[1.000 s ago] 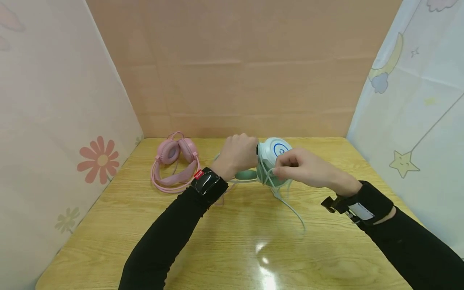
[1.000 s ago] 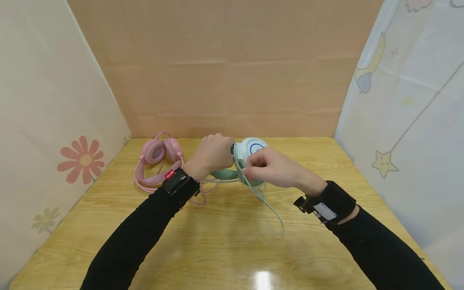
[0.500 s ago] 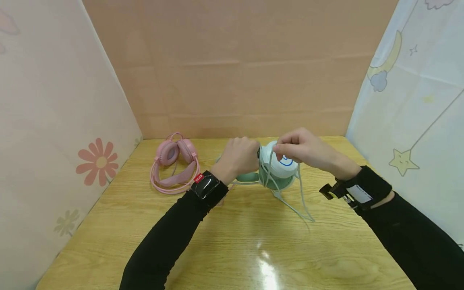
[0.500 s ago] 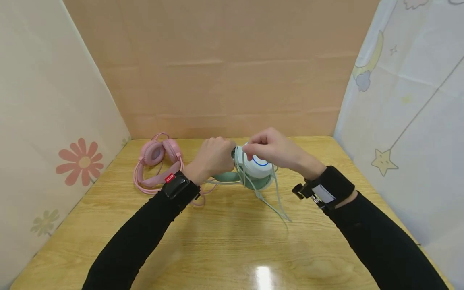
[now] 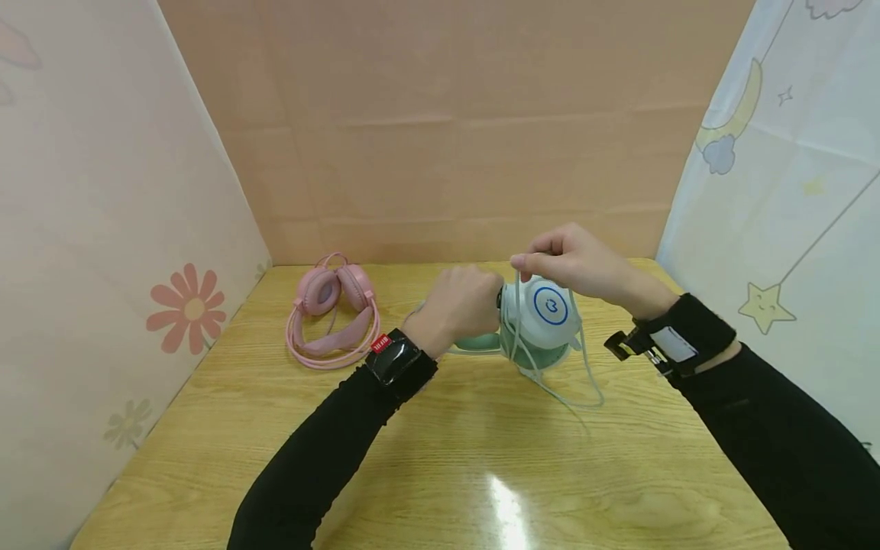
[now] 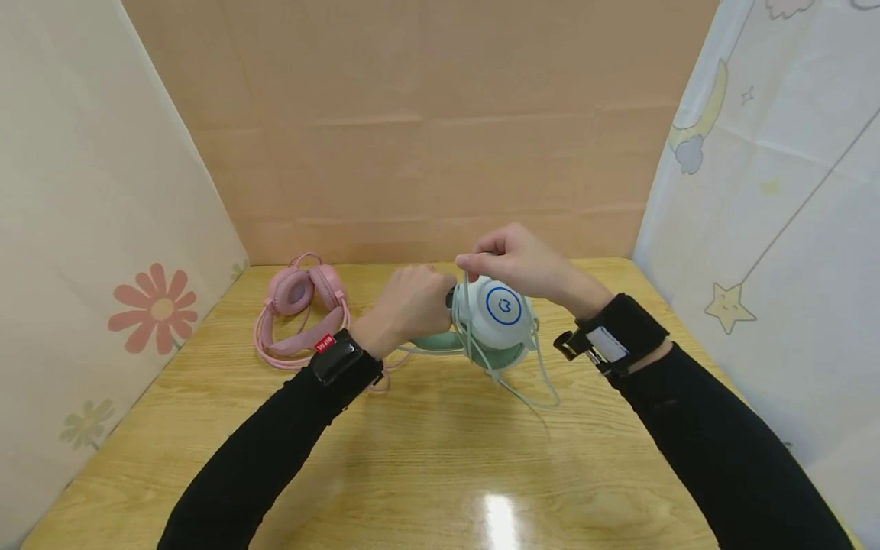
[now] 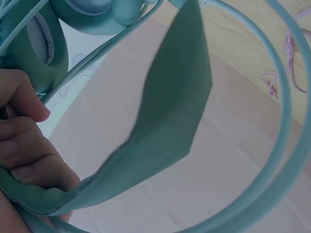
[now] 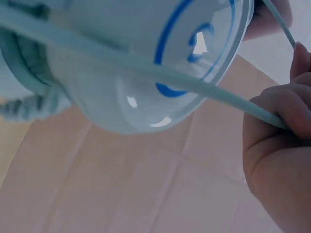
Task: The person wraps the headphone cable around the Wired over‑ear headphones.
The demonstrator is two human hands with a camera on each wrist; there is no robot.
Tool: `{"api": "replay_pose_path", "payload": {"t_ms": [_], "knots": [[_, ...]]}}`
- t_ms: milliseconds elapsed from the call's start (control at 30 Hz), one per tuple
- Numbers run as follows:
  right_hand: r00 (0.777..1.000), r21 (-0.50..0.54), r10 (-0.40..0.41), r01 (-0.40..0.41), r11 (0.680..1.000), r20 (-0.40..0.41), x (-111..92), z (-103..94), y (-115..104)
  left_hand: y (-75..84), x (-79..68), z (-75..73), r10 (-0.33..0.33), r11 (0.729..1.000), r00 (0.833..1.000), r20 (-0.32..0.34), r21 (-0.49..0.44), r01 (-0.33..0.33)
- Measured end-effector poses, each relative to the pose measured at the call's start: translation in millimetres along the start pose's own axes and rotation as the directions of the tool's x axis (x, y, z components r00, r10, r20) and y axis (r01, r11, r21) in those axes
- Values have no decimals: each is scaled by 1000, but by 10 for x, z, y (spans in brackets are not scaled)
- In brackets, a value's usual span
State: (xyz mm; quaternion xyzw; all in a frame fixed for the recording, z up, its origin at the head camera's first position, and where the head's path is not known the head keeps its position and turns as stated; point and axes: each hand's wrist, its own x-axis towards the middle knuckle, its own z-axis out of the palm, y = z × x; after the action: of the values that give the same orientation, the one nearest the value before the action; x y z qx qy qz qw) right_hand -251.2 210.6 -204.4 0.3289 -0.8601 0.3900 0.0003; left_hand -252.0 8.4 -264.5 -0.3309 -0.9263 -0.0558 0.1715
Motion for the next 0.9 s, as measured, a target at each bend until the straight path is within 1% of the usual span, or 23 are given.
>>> {"api": "replay_pose_path", "payload": {"t_ms": [133,267,400,600,733,900], "knots": [[998,-52,56,-57,997,-23,58,-47,40,41,5,-15,18,1000,1000,14,-5,-18],[996,-103,87,-89,991,-27,110,-91,87,83,5,-30,35,999,999,37,-22,-34],[997,-161,78,-79,984,-12,155,-140,142,113,5,-36,65,998,997,44,-14,-65],[999,-236,48,-46,971,0,232,-180,206,119,-4,-37,80,997,996,43,14,-80],[999,-243,52,-51,969,-1,283,-169,264,126,-10,-68,74,997,997,29,20,-75],[998,-204,53,-44,978,36,311,-129,403,144,-5,-105,78,997,996,34,-11,-78]]}}
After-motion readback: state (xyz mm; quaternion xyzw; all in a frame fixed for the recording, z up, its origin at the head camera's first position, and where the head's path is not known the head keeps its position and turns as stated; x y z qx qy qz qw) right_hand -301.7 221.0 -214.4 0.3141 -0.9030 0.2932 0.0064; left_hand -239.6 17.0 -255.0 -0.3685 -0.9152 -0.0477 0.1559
